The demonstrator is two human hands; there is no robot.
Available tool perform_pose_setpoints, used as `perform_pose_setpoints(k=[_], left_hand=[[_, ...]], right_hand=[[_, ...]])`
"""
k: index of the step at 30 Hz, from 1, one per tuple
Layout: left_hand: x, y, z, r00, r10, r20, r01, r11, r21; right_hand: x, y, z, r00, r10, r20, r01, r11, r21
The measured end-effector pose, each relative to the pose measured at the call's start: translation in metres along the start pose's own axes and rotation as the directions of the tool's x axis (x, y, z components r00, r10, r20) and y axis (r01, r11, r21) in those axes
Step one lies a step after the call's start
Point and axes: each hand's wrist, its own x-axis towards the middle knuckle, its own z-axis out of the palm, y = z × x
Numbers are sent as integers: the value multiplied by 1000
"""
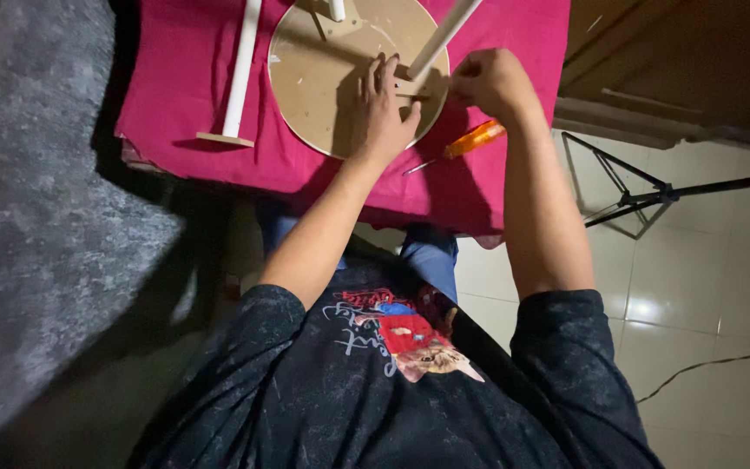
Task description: The person assembles a small round table by attaching white cylindrical legs to a circular tabletop using screws and a screwdriver. They align each leg, insert screws, and tighten them in sequence.
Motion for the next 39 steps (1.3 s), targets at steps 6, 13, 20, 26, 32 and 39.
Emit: perform_pose_setpoints(k=[6, 13, 20, 26, 32, 39], left_hand=[[1, 3, 1, 985, -143, 94, 136, 988, 80], [0, 6, -4, 995, -63, 72, 53, 990, 131], [1, 14, -10, 992, -77, 104, 59, 985, 162], [2, 12, -8, 995, -48, 86, 35, 989, 145], [6, 15, -9, 996, -67, 56, 60, 991, 120], [11, 19, -2, 999, -15, -31, 13, 999, -47]], right_hand=[[6, -13, 18, 990, 118, 77, -121, 992, 32], [13, -17, 19, 984, 145, 108, -166, 962, 215], [21, -4, 25, 976, 158, 151, -196, 941, 277], [29, -1, 25, 988, 91, 126, -108, 984, 140], [32, -14, 23, 974, 211, 89, -203, 975, -90], [36, -13, 27, 921, 370, 122, -364, 929, -75]])
